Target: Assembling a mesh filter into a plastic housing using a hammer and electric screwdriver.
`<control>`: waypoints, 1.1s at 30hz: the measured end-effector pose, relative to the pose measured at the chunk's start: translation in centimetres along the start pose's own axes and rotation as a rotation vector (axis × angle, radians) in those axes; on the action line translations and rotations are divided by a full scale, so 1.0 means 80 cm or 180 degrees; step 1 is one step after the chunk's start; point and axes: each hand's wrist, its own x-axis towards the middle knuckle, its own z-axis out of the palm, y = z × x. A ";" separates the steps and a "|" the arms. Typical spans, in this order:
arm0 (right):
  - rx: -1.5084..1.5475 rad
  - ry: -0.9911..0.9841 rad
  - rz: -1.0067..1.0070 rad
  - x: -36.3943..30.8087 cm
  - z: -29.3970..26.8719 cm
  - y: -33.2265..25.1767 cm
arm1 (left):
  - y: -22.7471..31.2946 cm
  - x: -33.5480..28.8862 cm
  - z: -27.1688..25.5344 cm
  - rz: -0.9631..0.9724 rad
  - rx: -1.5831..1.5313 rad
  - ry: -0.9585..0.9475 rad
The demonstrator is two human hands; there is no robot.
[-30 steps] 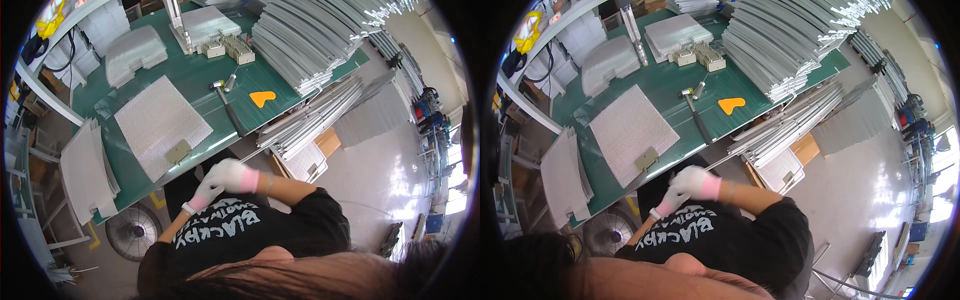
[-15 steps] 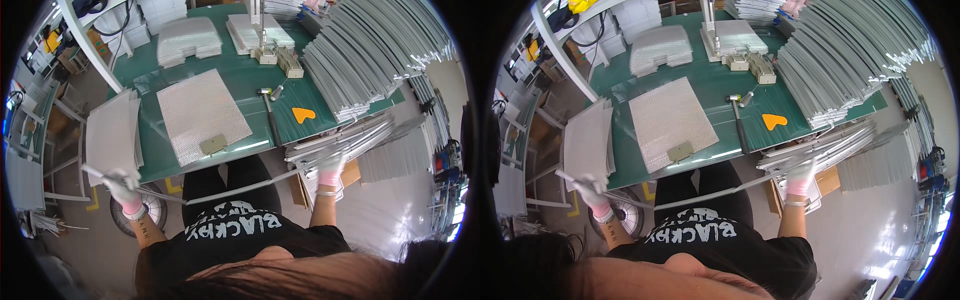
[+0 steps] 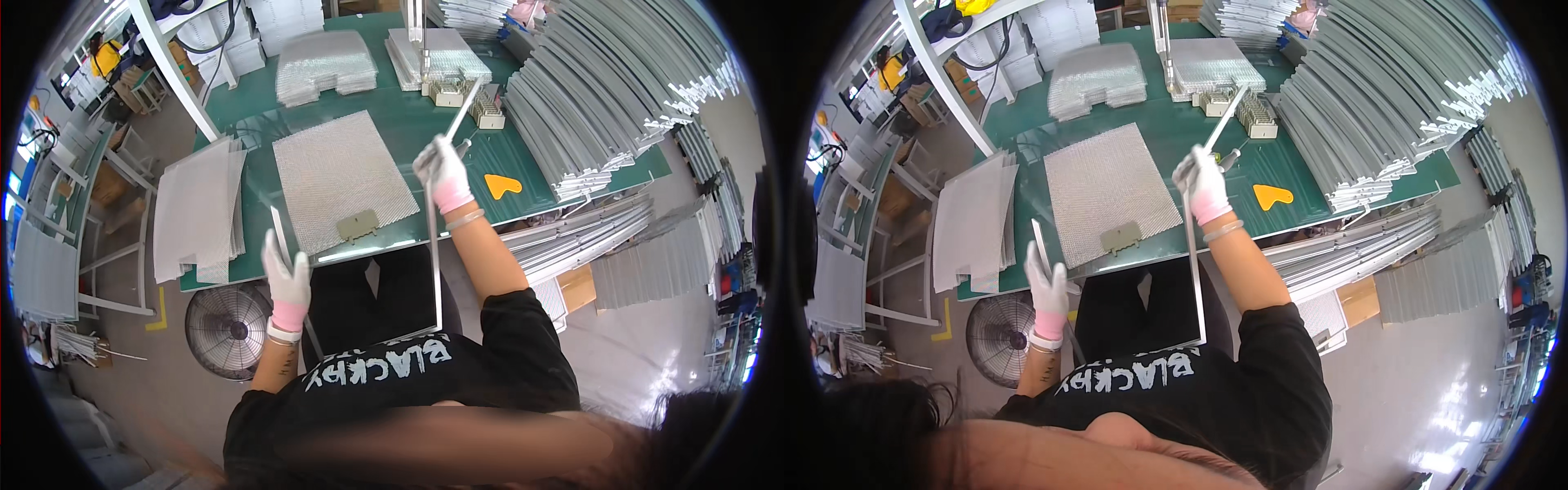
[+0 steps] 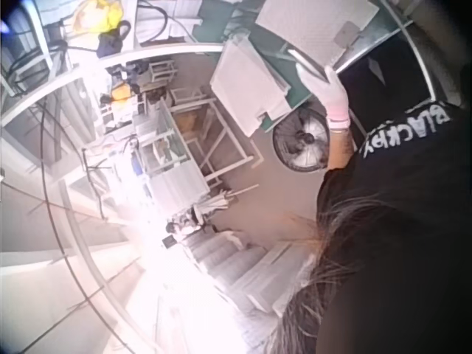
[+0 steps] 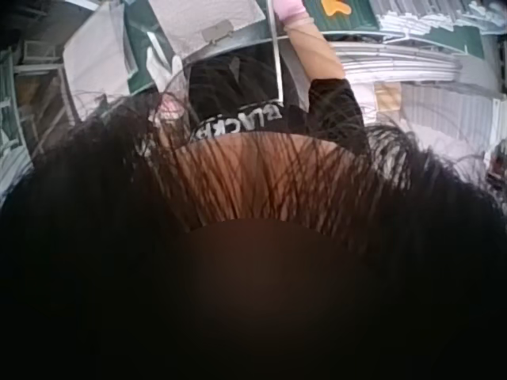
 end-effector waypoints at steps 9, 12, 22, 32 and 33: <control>-0.3627 -0.0809 0.0501 -0.139 -0.073 0.055 | 0.048 -0.117 0.128 -0.4145 -0.4993 -0.1893; -0.4696 -0.0389 -0.1820 -0.202 -0.067 0.073 | 0.056 -0.105 0.151 -0.3515 -0.5130 -0.1851; -0.1716 -0.0619 0.0440 -0.172 -0.079 0.084 | 0.022 0.022 0.252 -0.3355 -0.5401 -0.1221; -0.2576 -0.0248 0.0222 -0.169 -0.067 0.087 | 0.033 0.028 0.266 -0.2972 -0.5415 -0.1020; -0.2583 -0.0258 0.0221 -0.164 -0.067 0.086 | 0.027 0.024 0.272 -0.3073 -0.5331 -0.0950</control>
